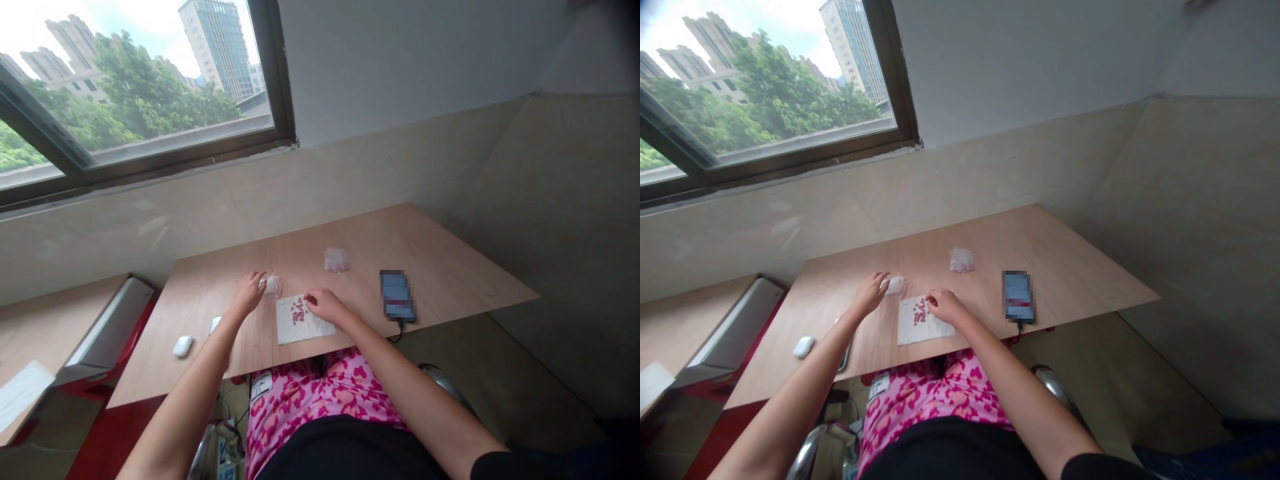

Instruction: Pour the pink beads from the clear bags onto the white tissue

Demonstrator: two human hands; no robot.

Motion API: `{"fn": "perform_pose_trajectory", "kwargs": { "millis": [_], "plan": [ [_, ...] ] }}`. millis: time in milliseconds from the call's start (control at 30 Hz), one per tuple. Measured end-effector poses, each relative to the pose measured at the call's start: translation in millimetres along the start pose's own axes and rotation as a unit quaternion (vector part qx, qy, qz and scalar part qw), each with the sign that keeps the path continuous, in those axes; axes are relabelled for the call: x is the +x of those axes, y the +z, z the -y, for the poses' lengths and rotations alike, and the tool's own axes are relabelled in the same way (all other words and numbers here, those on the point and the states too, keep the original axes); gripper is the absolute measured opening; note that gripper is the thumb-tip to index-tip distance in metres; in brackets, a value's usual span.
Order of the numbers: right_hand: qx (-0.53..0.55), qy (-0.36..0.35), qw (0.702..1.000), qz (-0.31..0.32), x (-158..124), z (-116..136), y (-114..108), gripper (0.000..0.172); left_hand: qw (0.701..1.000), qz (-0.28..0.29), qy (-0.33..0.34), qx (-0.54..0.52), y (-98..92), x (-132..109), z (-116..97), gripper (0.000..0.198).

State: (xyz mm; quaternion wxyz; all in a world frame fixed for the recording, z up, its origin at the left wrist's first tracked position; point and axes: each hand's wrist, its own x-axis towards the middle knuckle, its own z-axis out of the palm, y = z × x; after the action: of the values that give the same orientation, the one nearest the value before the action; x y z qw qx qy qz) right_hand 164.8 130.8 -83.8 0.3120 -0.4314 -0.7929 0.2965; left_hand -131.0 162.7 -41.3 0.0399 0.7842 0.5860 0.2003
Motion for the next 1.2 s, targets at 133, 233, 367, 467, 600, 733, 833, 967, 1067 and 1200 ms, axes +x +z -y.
{"fn": "perform_pose_trajectory", "kwargs": {
  "millis": [133,233,367,467,600,733,833,967,1067,1200],
  "plan": [
    [0.017,0.005,1.0,0.014,6.1,-5.5,-13.8,0.023,1.0,-0.015,-0.01,-0.006,20.1,-6.1,3.2,0.043],
    [0.006,0.038,0.999,-0.001,7.1,-11.3,-23.0,0.023,0.999,-0.015,-0.017,-0.029,36.6,-12.3,3.2,0.043],
    [0.003,0.06,0.998,0.01,4.4,-15.1,-26.9,0.02,0.997,-0.048,-0.038,-0.056,56.0,-19.2,3.6,0.044],
    [0.003,0.052,0.999,0.016,3.7,-16.7,-28.0,0.021,0.991,-0.082,-0.063,-0.089,63.6,-22.6,2.1,0.042],
    [-0.105,0.098,0.989,-0.044,16.6,-28.8,-45.9,0.019,0.99,-0.083,-0.043,-0.104,63.0,-26.9,-2.9,0.032],
    [-0.19,0.164,0.959,-0.131,49.7,-55.9,-85.3,0.033,0.993,-0.076,-0.023,-0.092,58.6,-30.5,-8.2,0.032],
    [-0.219,0.161,0.954,-0.13,76.3,-76.0,-110.6,0.035,0.994,-0.069,-0.012,-0.08,58.1,-31.2,-9.5,0.031],
    [-0.24,0.111,0.963,-0.048,99.2,-90.5,-118.5,0.041,0.994,-0.074,-0.013,-0.079,61.4,-29.2,-5.6,0.033],
    [-0.252,0.083,0.964,0.013,108.9,-93.8,-113.7,0.037,0.991,-0.082,-0.028,-0.098,64.4,-26.9,-1.5,0.034],
    [-0.262,0.074,0.961,0.044,118.8,-94.3,-113.1,0.029,0.984,-0.111,-0.051,-0.129,65.1,-26.7,-1.7,0.029]
  ]
}}
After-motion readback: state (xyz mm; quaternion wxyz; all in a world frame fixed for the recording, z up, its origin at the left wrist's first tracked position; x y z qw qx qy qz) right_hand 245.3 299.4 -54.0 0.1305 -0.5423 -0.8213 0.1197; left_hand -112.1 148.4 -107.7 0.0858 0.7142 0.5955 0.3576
